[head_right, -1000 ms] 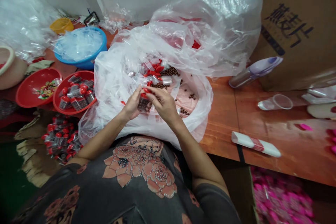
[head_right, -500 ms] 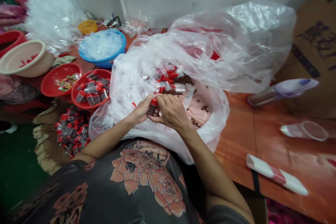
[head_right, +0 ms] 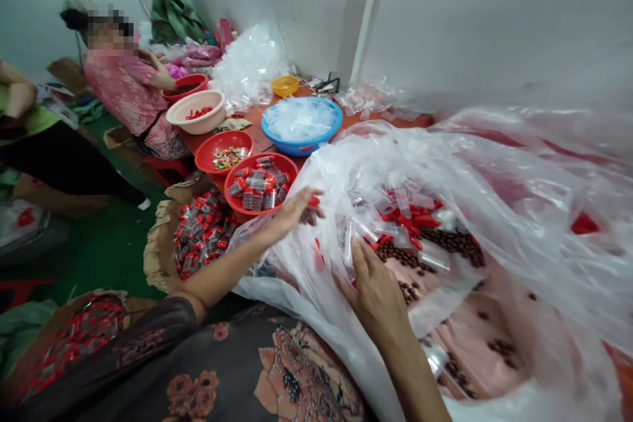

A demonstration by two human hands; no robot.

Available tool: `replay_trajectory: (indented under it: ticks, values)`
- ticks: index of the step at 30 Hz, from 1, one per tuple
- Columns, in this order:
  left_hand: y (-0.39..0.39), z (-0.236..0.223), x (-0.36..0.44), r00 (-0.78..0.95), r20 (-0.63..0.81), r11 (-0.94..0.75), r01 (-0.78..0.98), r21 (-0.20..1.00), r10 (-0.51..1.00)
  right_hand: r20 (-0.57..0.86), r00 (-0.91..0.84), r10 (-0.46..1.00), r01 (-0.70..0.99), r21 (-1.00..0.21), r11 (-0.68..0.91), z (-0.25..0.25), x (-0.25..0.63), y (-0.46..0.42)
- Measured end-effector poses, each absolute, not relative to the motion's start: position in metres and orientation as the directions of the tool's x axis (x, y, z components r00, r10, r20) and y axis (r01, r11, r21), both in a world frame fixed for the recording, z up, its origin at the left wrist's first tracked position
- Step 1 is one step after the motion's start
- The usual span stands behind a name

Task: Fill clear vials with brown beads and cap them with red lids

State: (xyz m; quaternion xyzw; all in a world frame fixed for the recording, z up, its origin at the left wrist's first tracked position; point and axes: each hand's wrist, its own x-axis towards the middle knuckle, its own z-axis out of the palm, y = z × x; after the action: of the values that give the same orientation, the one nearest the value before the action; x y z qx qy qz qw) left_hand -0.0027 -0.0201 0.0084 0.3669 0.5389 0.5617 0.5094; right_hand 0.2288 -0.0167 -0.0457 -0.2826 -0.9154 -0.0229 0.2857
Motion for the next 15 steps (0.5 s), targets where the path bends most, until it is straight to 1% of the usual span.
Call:
replay_trajectory:
  ticks: [2,3,5,7,9,11,15]
  values:
    - [-0.003,0.020,-0.047,-0.405,-0.043,0.019,-0.062,0.998,0.913,0.528,-0.673,0.518,0.514,-0.170,0.841,-0.051,0.233,-0.016]
    - [0.004,0.024,-0.068,-0.488,0.004,0.006,0.019,1.000,0.873,0.530,-0.668,0.523,0.507,-0.191,0.840,-0.053,0.236,-0.017]
    - [0.009,0.028,-0.105,-0.639,0.116,0.022,0.203,0.979,0.760,0.541,-0.657,0.525,0.486,-0.228,0.844,-0.057,0.244,-0.022]
    - [0.002,0.025,-0.130,-0.734,0.225,0.020,0.310,0.951,0.641,0.544,-0.662,0.515,0.455,-0.255,0.853,-0.061,0.254,-0.030]
    - [-0.017,0.016,-0.140,-0.768,0.293,-0.012,0.349,0.937,0.570,0.539,-0.678,0.500,0.432,-0.258,0.864,-0.065,0.267,-0.040]
    - [-0.044,0.001,-0.138,-0.774,0.321,-0.014,0.375,0.927,0.546,0.555,-0.679,0.480,0.410,-0.256,0.875,-0.068,0.283,-0.049]
    - [-0.101,-0.030,-0.111,-0.770,0.298,0.105,0.425,0.899,0.564,0.575,-0.684,0.449,0.329,-0.306,0.894,-0.070,0.310,-0.061]
